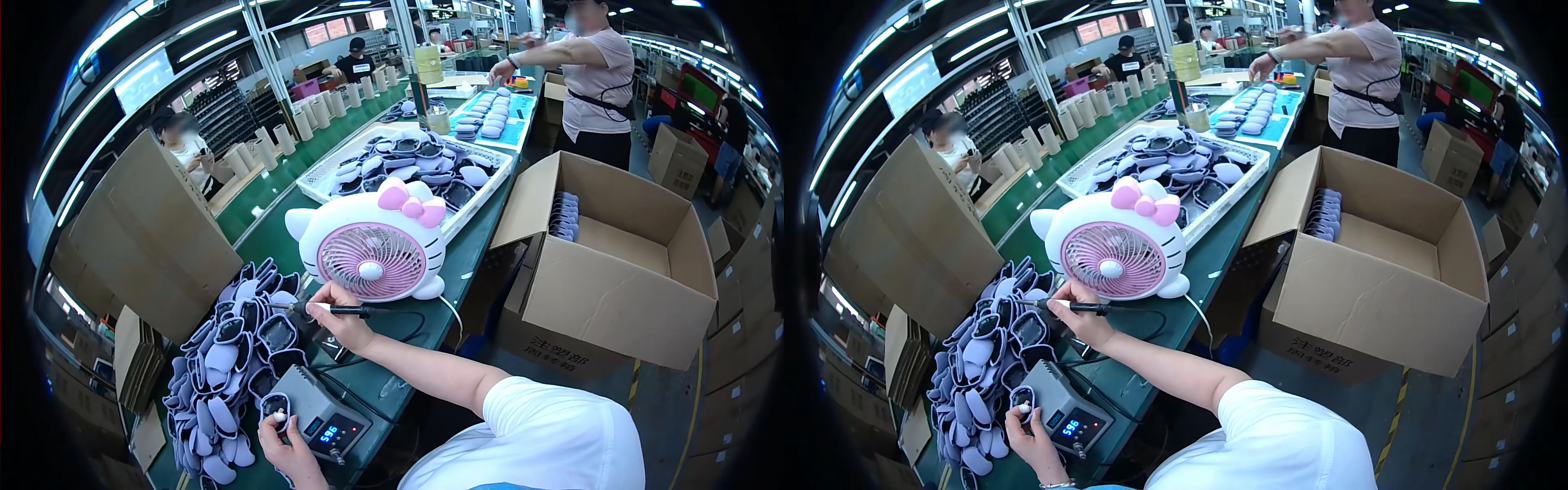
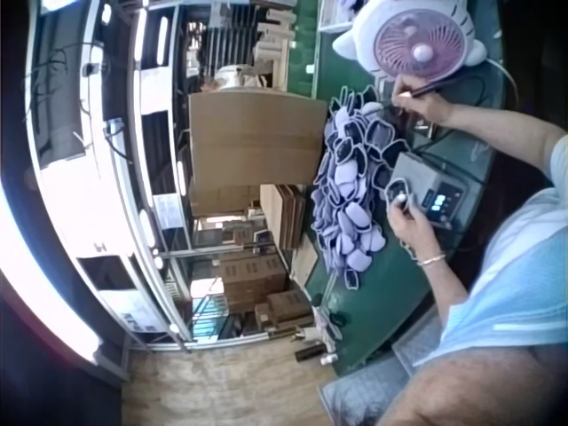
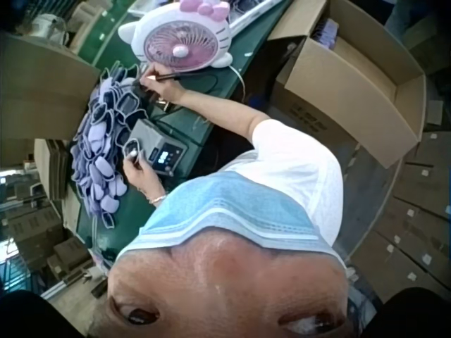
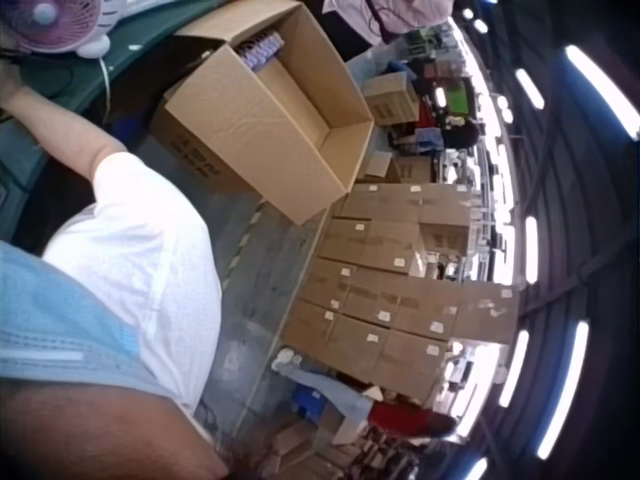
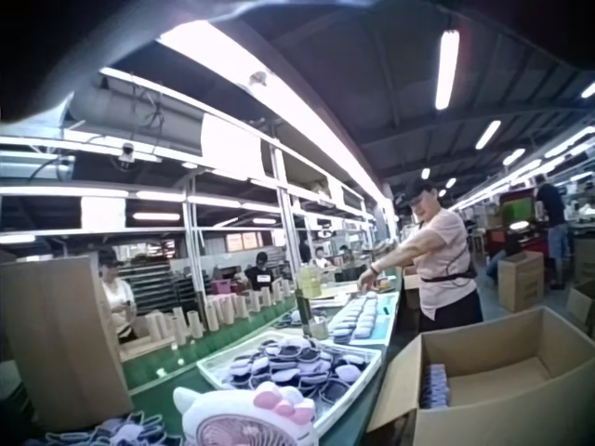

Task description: The person bonds mesh fabric covers onto plastic earpad frames using a soldering iron, pressing the edges by hand and heat-sealing them with the tool tip.

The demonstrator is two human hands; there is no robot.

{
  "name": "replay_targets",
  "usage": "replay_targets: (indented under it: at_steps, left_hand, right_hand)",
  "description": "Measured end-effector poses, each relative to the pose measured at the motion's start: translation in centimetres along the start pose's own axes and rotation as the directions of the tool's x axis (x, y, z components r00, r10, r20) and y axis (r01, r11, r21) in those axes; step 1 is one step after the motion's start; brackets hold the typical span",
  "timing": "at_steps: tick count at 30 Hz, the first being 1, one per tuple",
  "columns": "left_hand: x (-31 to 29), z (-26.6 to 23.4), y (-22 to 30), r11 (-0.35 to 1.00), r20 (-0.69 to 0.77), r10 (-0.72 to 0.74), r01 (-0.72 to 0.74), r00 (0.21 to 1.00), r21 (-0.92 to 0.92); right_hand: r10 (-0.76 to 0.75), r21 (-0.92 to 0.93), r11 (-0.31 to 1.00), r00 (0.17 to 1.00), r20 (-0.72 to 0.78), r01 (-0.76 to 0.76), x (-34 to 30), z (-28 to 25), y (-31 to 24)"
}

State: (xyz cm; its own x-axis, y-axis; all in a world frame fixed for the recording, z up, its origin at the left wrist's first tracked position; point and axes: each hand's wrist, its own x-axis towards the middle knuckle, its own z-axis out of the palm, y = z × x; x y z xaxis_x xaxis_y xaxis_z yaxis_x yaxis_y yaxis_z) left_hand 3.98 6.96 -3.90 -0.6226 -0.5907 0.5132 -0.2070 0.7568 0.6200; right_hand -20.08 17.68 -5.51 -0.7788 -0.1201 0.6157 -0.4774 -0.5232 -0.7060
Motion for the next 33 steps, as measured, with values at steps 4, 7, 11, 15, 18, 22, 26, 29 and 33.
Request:
replay_targets:
  at_steps: [4,7,11,15,18,22,26,29,33]
  left_hand:
    - [-0.2,-0.1,-0.1,1.000,0.026,-0.012,0.012,1.000,0.004]
    - [-0.2,-0.1,0.3,1.000,0.009,-0.013,0.013,1.000,0.009]
    - [-0.1,0.0,0.3,1.000,0.021,-0.015,0.015,1.000,0.017]
    - [0.0,0.1,0.3,1.000,0.025,-0.019,0.018,1.000,0.014]
    - [-0.1,0.2,0.6,1.000,-0.003,-0.006,0.006,1.000,-0.004]
    - [-0.2,0.1,0.2,1.000,0.006,-0.013,0.012,1.000,0.019]
    - [-0.1,0.2,0.4,1.000,0.000,-0.012,0.012,1.000,0.016]
    - [-0.2,0.4,0.2,1.000,-0.005,-0.012,0.012,1.000,0.001]
    - [-0.2,0.2,-0.2,1.000,-0.005,-0.005,0.005,1.000,0.002]
  right_hand:
    - [-0.002,-0.003,1.000,1.000,-0.013,0.002,-0.1,0.0,0.4]
    - [0.011,0.029,1.000,1.000,-0.005,-0.011,-0.2,0.1,0.1]
    - [0.019,0.027,0.999,1.000,-0.005,-0.019,-0.1,-0.1,0.1]
    - [0.037,0.021,0.999,0.999,0.000,-0.037,0.1,-0.1,-0.1]
    - [0.077,0.048,0.996,0.997,-0.004,-0.077,0.1,0.0,-0.5]
    - [0.118,0.064,0.991,0.993,0.002,-0.118,0.0,0.2,-0.9]
    - [0.160,0.102,0.982,0.987,-0.003,-0.159,0.2,0.1,-0.9]
    - [0.191,0.129,0.974,0.982,-0.010,-0.188,0.1,0.1,-0.8]
    - [0.213,0.103,0.972,0.977,0.000,-0.211,0.0,0.3,-0.7]
